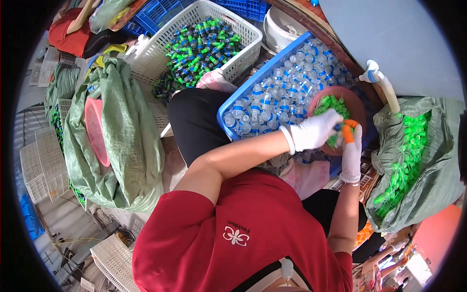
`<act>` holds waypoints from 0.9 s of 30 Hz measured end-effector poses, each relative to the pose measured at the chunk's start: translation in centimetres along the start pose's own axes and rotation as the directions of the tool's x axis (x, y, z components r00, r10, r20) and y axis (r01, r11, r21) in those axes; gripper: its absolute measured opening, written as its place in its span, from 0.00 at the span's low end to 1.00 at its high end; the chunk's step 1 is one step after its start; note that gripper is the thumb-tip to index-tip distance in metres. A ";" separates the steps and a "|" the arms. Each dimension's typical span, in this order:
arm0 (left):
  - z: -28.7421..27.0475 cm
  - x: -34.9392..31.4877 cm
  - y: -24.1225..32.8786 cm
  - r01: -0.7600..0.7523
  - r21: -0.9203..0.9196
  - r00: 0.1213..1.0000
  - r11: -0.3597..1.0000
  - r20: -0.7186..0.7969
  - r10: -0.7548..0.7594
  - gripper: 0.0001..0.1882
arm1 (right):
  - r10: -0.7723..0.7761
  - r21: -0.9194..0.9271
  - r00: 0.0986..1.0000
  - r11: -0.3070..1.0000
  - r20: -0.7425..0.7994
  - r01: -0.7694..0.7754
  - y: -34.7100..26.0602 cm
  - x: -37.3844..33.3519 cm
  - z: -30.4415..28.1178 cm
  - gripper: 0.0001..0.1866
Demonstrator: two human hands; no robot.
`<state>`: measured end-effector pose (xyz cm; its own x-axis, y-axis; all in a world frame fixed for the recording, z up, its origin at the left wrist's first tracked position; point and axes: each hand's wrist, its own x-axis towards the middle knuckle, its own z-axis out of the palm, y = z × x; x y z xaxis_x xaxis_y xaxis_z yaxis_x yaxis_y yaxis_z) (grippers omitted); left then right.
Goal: Assembling small plastic items with green feathers by attaching orange caps.
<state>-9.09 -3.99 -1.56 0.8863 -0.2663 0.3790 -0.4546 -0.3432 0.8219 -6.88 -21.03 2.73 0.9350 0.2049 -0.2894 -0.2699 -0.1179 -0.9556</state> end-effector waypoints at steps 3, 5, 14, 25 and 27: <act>-0.8 -0.3 -0.4 -0.011 -0.289 0.995 0.957 -0.099 -0.019 0.23 | -0.366 -0.282 0.927 0.883 0.088 0.375 0.1 -0.6 0.4 0.13; -0.9 -1.0 -0.3 -0.004 -0.191 1.000 0.982 -0.026 -0.001 0.22 | 0.030 -0.345 0.987 0.938 0.155 0.026 0.5 0.0 -2.7 0.16; -2.0 -5.5 -0.7 0.311 -0.459 0.941 0.832 0.271 -0.203 0.18 | -0.333 -0.760 0.853 0.397 0.403 0.514 -0.8 -4.0 1.5 0.10; -11.4 -6.0 -1.9 0.265 0.492 0.959 0.829 -0.226 -0.172 0.21 | -0.446 -0.715 0.864 0.522 0.234 0.464 4.1 0.0 1.0 0.12; -13.9 -5.2 -2.1 0.378 0.594 0.917 0.710 -0.349 -0.196 0.21 | -0.396 -0.838 0.888 0.380 0.234 0.390 4.6 1.8 0.1 0.14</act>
<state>-11.53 10.66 0.68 0.9323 0.1373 0.3346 -0.0405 -0.8797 0.4738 -6.48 -21.10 -2.21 0.8834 0.4559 0.1083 0.4550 -0.7796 -0.4303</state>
